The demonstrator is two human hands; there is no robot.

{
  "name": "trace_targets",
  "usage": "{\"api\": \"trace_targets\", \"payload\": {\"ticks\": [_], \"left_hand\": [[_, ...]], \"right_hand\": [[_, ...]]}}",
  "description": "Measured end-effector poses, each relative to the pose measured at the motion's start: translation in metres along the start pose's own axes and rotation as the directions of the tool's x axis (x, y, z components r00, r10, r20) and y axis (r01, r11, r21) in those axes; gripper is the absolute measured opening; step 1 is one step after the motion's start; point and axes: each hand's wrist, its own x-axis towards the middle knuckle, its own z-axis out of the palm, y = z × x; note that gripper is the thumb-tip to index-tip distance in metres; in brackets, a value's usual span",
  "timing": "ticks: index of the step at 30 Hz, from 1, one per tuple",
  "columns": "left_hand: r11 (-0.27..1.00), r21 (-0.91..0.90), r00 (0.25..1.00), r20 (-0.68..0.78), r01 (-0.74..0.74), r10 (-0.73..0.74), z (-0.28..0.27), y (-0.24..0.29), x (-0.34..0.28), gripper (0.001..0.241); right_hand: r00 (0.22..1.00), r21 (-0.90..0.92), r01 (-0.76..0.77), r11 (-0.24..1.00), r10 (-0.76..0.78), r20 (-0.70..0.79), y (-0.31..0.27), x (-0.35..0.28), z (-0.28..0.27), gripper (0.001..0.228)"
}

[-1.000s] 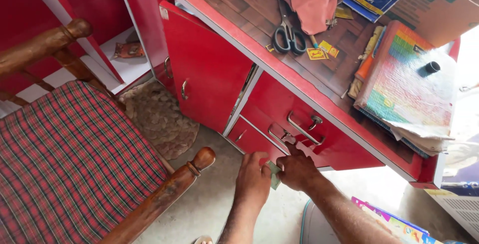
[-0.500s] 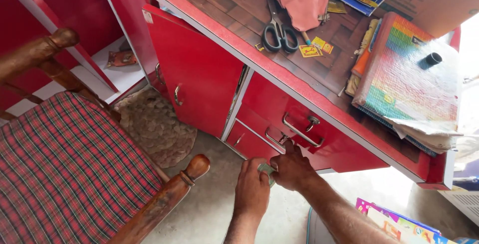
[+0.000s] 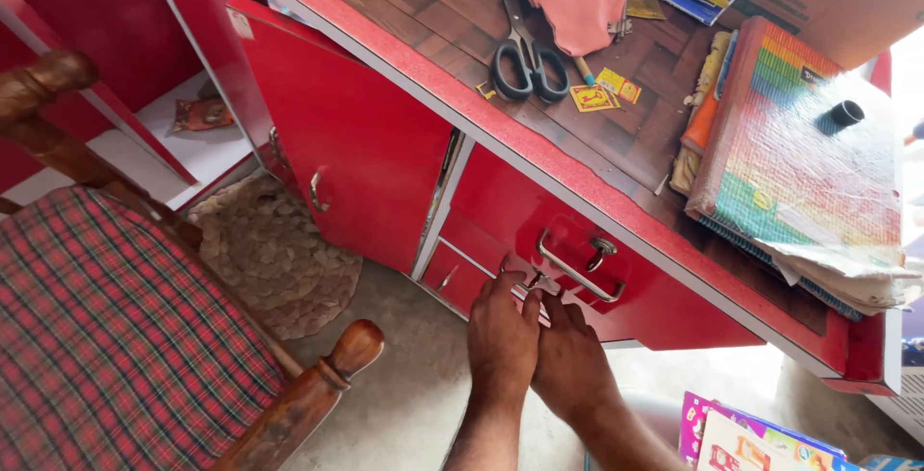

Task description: The recorder cleans the counter, checks a menu, retrieves ice cream from a freezer for a customer, and handles a cash transaction.

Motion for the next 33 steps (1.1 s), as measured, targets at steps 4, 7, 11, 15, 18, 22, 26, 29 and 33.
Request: {"api": "trace_targets", "payload": {"ticks": [4, 7, 11, 15, 18, 22, 26, 29, 33], "left_hand": [[0.998, 0.056, 0.998, 0.038, 0.04, -0.042, 0.009, 0.005, 0.013, 0.021], [0.988, 0.125, 0.996, -0.002, 0.086, -0.086, 0.016, 0.004, 0.021, 0.019], [0.959, 0.273, 0.995, 0.045, 0.075, -0.091, 0.029, -0.007, 0.031, 0.025], [0.968, 0.253, 1.0, -0.014, 0.005, -0.001, 0.067, -0.044, 0.046, 0.026], [0.966, 0.065, 0.964, 0.082, 0.248, -0.253, 0.069, -0.043, 0.054, 0.026], [0.873, -0.032, 0.862, 0.179, 0.487, -0.474, 0.066, -0.043, 0.056, 0.038], [0.911, 0.118, 0.877, 0.245, 0.395, -0.412, 0.044, -0.053, 0.039, 0.035], [0.915, 0.233, 0.895, 0.231, 0.329, -0.381, 0.024, -0.073, 0.02, 0.032], [0.781, 0.431, 0.804, 0.183, 0.452, -0.566, -0.014, -0.09, -0.009, 0.034]], "right_hand": [[0.991, -0.045, -0.081, 0.996, 0.086, 0.107, -0.006, -0.005, -0.009, 0.033], [0.936, 0.01, -0.247, 0.969, 0.236, 0.262, -0.006, -0.002, -0.008, 0.034], [0.949, 0.057, -0.252, 0.966, 0.235, 0.212, -0.003, -0.002, -0.006, 0.031], [0.954, 0.113, -0.265, 0.958, 0.244, 0.172, 0.003, -0.005, 0.004, 0.031], [0.918, 0.103, -0.346, 0.933, 0.314, 0.241, -0.009, -0.005, -0.01, 0.03], [0.962, 0.036, -0.226, 0.973, 0.218, 0.163, 0.009, -0.019, 0.011, 0.016], [0.944, 0.058, -0.241, 0.969, 0.221, 0.243, -0.011, -0.022, -0.026, 0.023], [0.965, 0.114, -0.143, 0.983, 0.113, 0.238, -0.013, -0.033, -0.04, 0.019], [0.992, 0.223, -0.059, 0.973, 0.033, 0.119, -0.036, -0.049, -0.076, 0.026]]}}
